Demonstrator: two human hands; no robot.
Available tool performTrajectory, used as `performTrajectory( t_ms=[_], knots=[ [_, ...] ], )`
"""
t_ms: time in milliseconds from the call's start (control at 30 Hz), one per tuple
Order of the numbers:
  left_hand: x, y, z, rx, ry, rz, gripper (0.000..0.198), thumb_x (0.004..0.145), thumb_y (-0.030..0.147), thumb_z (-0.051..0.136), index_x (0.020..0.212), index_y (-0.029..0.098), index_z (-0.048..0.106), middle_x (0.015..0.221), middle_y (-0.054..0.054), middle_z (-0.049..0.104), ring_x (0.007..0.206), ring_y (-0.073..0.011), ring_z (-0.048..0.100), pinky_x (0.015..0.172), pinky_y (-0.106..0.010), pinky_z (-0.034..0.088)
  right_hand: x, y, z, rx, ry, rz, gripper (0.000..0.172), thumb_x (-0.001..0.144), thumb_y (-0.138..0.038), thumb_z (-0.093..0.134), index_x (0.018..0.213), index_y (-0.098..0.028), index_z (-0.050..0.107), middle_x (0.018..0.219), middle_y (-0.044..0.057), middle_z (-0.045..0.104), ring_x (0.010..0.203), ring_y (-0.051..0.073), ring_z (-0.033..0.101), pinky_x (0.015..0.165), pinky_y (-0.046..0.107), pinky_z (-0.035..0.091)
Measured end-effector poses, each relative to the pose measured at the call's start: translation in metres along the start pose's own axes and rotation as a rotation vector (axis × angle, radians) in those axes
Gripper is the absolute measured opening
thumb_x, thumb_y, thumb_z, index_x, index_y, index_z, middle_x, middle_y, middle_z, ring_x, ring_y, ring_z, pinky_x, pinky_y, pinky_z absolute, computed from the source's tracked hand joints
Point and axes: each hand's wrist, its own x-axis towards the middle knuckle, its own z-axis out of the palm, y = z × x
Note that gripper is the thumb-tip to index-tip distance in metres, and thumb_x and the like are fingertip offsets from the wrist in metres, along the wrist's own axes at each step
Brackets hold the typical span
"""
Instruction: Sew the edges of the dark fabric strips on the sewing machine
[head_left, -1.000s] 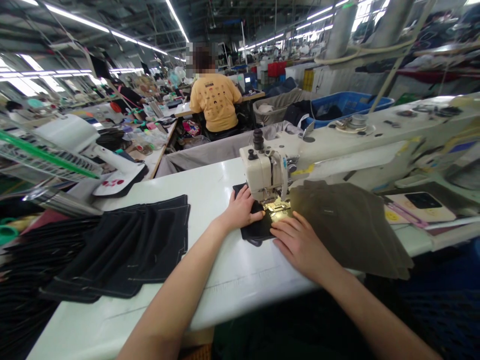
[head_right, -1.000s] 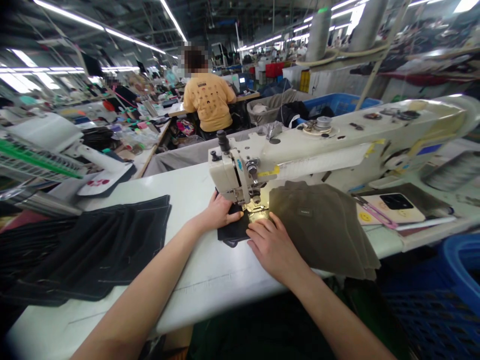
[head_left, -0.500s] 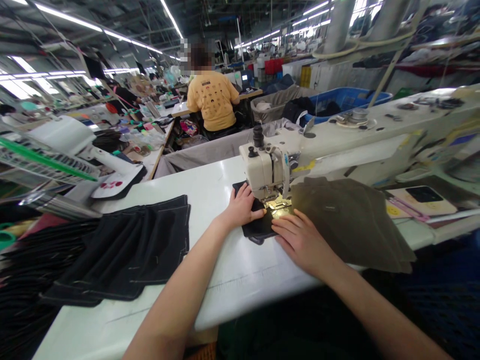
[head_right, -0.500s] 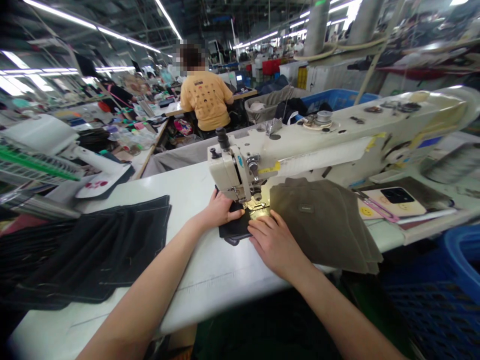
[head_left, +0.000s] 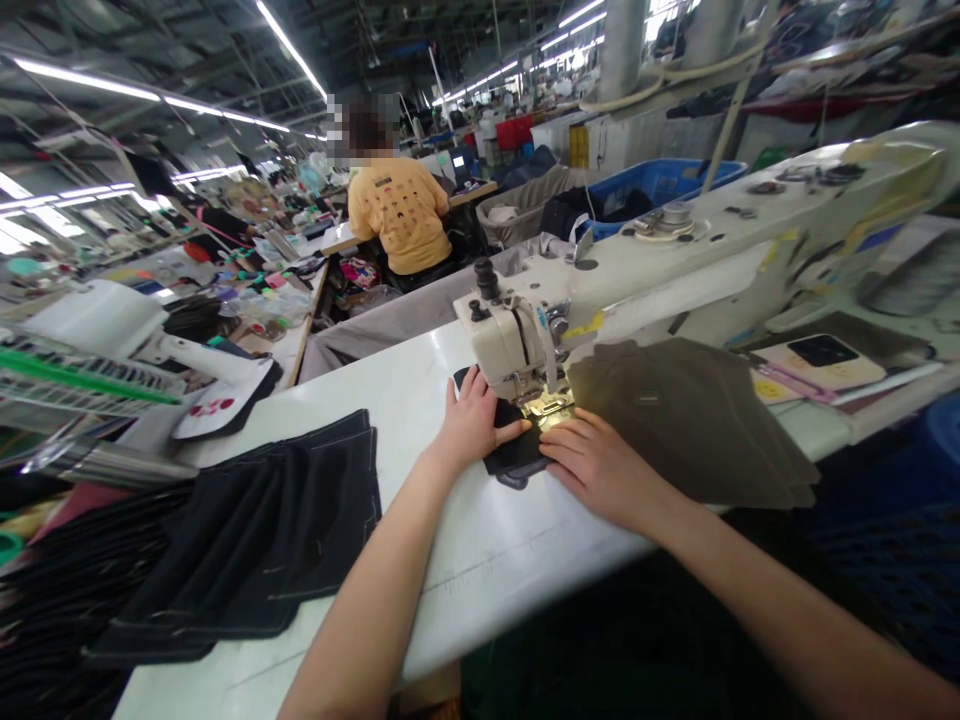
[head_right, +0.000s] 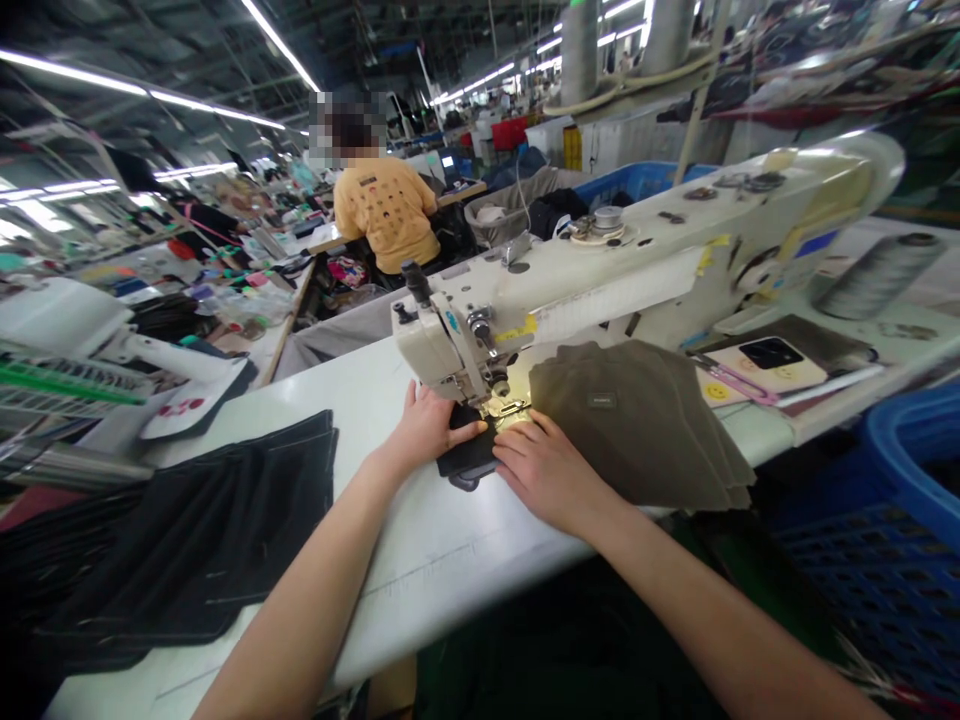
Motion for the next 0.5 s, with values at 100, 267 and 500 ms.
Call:
performTrajectory(
  t_ms=[100,267,500],
  knots=[
    [-0.023,0.015,-0.005,0.033,0.056,0.078,0.031,0.093,0.037,0.060,0.114,0.014,0.066,0.124,-0.015,0.064,0.121,-0.0324,0.056,0.112,-0.057,0.035,-0.004,0.003,-0.002,0.045,0.000,0.004,0.022,0.096,-0.016,0.053,0.110,-0.018,0.070,0.114,0.009,0.070,0.110,0.024,0.061,0.108,0.052,0.040],
    [-0.061,0.030,0.003,-0.044,0.124,0.293,0.025,0.097,0.022,0.053,0.114,0.012,0.067,0.118,-0.012,0.067,0.107,-0.0257,0.062,0.097,-0.043,0.053,-0.007,0.009,-0.004,0.210,0.068,0.111,0.026,0.098,-0.014,0.043,0.112,-0.018,0.066,0.113,0.011,0.068,0.108,0.023,0.062,0.099,0.045,0.049],
    [-0.072,0.029,0.012,0.006,0.139,0.406,0.033,0.098,0.017,0.049,0.128,0.010,0.061,0.127,-0.015,0.063,0.117,-0.0276,0.059,0.099,-0.044,0.054,-0.010,0.007,0.002,0.089,-0.026,0.018,0.042,0.087,-0.001,0.045,0.122,-0.015,0.065,0.119,0.012,0.066,0.112,0.026,0.056,0.102,0.050,0.047]
  ],
)
